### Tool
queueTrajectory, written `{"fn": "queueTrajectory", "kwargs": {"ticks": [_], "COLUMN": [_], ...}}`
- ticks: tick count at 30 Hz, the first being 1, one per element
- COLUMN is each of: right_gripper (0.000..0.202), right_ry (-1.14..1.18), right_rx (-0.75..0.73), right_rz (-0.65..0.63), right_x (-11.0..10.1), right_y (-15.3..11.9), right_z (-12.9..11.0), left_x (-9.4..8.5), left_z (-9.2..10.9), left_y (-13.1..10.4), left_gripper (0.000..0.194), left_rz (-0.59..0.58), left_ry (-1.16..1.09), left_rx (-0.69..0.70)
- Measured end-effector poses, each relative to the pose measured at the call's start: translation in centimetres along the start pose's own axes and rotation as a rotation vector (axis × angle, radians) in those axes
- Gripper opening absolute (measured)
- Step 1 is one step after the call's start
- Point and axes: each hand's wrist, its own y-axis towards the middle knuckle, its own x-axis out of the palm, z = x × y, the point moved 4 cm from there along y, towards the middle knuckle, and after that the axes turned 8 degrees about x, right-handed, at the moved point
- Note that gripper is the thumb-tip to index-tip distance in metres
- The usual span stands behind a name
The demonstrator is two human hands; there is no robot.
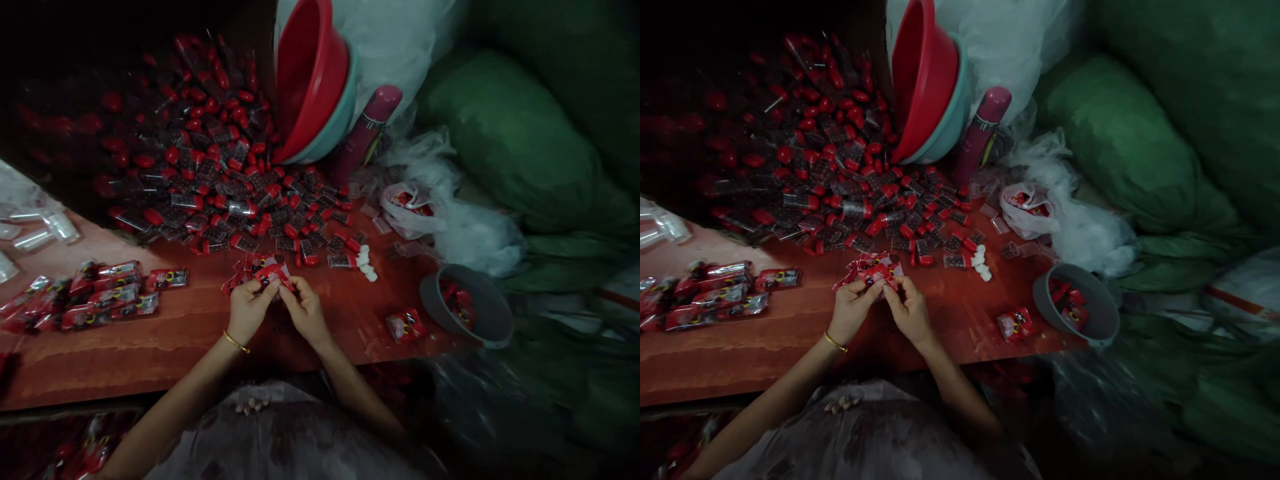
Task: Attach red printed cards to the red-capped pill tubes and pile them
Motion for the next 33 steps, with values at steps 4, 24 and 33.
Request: {"fn": "queueTrajectory", "kwargs": {"ticks": [4, 24, 33], "right_gripper": [0.023, 0.028, 0.038], "right_ry": [0.001, -0.895, -0.98], "right_rx": [0.05, -0.151, 0.167], "right_rz": [0.031, 0.188, 0.344], "right_x": [-0.6, -9.4, -9.4], "right_y": [0.1, -0.4, -2.2], "right_z": [0.3, 5.6, 6.2], "left_x": [0.7, 0.9, 1.0], "left_z": [0.6, 1.1, 0.9], "left_y": [-0.1, -0.5, -1.2], "left_gripper": [0.025, 0.043, 0.038], "left_rz": [-0.048, 0.017, -0.025], "left_ry": [-0.05, -0.365, -0.393], "left_rx": [-0.041, -0.41, -0.441]}}
